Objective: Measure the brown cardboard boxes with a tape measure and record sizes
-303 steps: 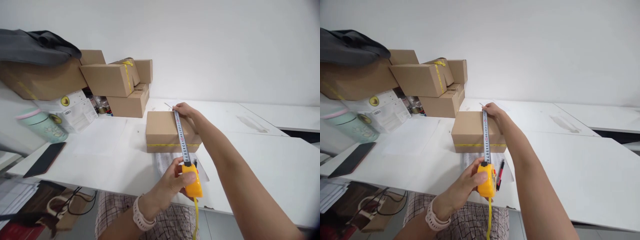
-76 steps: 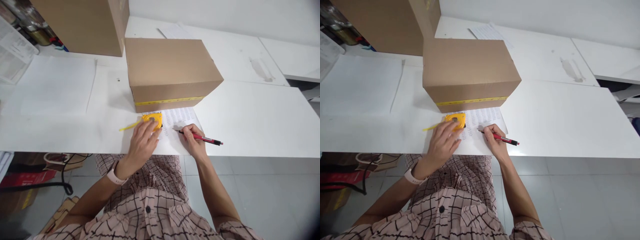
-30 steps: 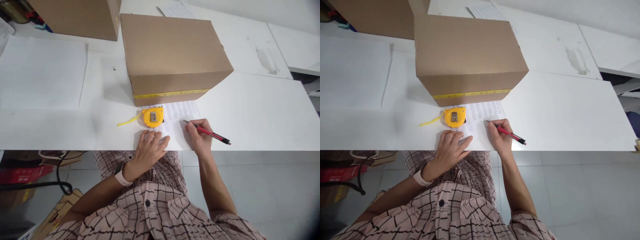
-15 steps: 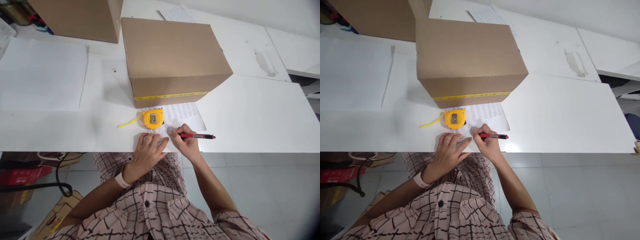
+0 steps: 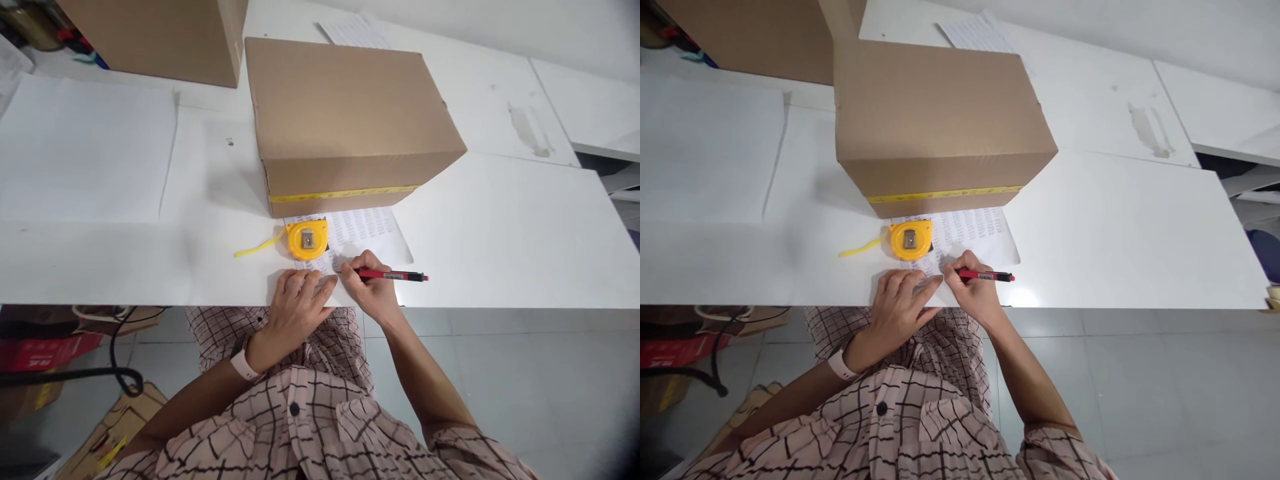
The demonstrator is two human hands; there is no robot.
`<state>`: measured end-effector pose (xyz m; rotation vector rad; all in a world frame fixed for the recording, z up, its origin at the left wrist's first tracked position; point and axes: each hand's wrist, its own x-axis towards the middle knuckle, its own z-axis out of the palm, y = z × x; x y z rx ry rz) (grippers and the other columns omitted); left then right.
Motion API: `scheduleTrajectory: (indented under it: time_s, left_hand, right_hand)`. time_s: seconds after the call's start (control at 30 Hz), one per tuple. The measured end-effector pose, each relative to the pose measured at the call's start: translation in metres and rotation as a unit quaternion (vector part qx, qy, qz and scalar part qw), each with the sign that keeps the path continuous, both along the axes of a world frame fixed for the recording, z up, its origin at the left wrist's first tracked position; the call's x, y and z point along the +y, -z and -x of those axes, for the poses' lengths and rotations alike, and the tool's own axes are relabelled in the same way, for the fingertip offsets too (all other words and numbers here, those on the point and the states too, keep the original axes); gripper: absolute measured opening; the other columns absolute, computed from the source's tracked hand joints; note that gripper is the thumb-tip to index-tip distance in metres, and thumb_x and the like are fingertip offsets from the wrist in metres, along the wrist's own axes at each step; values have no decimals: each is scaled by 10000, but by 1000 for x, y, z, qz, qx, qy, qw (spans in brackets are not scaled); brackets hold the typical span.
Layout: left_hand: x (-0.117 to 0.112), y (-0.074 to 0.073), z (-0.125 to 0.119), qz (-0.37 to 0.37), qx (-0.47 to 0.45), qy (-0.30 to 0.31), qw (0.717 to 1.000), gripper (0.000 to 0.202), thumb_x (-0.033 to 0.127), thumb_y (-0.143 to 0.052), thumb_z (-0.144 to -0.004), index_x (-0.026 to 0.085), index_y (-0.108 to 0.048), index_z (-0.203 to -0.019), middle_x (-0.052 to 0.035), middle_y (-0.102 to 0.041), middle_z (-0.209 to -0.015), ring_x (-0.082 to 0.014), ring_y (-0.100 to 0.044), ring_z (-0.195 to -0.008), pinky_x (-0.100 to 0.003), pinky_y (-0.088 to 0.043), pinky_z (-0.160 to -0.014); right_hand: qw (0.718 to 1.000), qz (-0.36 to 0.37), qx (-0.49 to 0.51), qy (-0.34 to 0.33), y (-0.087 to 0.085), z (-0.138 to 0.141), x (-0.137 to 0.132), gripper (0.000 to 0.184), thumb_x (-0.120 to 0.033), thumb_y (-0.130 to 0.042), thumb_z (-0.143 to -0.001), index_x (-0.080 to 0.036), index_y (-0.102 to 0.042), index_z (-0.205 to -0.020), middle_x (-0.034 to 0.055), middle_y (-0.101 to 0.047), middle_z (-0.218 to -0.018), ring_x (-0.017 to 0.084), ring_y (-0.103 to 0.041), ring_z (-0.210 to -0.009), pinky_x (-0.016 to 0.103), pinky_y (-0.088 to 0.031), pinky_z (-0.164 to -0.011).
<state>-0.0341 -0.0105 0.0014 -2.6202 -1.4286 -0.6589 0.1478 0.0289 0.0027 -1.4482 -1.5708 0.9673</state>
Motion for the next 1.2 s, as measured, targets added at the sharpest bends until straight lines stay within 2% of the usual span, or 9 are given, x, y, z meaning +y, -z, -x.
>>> scheduleTrajectory:
  time_s: [0.27,0.53,0.73,1.2]
  left_hand:
    - [-1,1,0,3,2,-5,1000,440,369,-744,-867,180,-664,-1256,-113,-671,-1111,-291,-570,-1033,-464,-459,-953]
    - [-1,1,0,12,1,-6,1000,420,376,-720,-887,184,-652,-1254,-117,-666,-1120,-287,-577,-1036,-460,-453,-958]
    - [-1,1,0,11,-2,-5,1000,418,373,-721,-887,183,-646,-1252,-116,-668,-1129,-287,-578,-1045,-462,-456,-968]
    - [-1,1,0,9,-7,-7,1000,429,347,-752,-859,178,-657,-1241,-110,-672,-1126,-290,-573,-1038,-460,-457,-954]
  right_hand:
    - [1000,1,-25,1,-1,1,1,282,-319,-607,-915,-228,-440,-706,-66,-406,-592,95,-352,-542,253,-311,-513]
    - [1000,2,-8,-6,-3,1,2,280,-296,-609,-904,-227,-434,-697,-64,-396,-599,95,-339,-546,259,-294,-513]
    - [1000,3,4,17,-3,0,3,281,-300,-612,-910,-232,-438,-701,-59,-385,-604,106,-344,-565,265,-303,-531]
    - [1000,2,-9,-3,0,-1,2,279,-310,-606,-915,-226,-441,-705,-65,-394,-604,95,-335,-546,262,-290,-519]
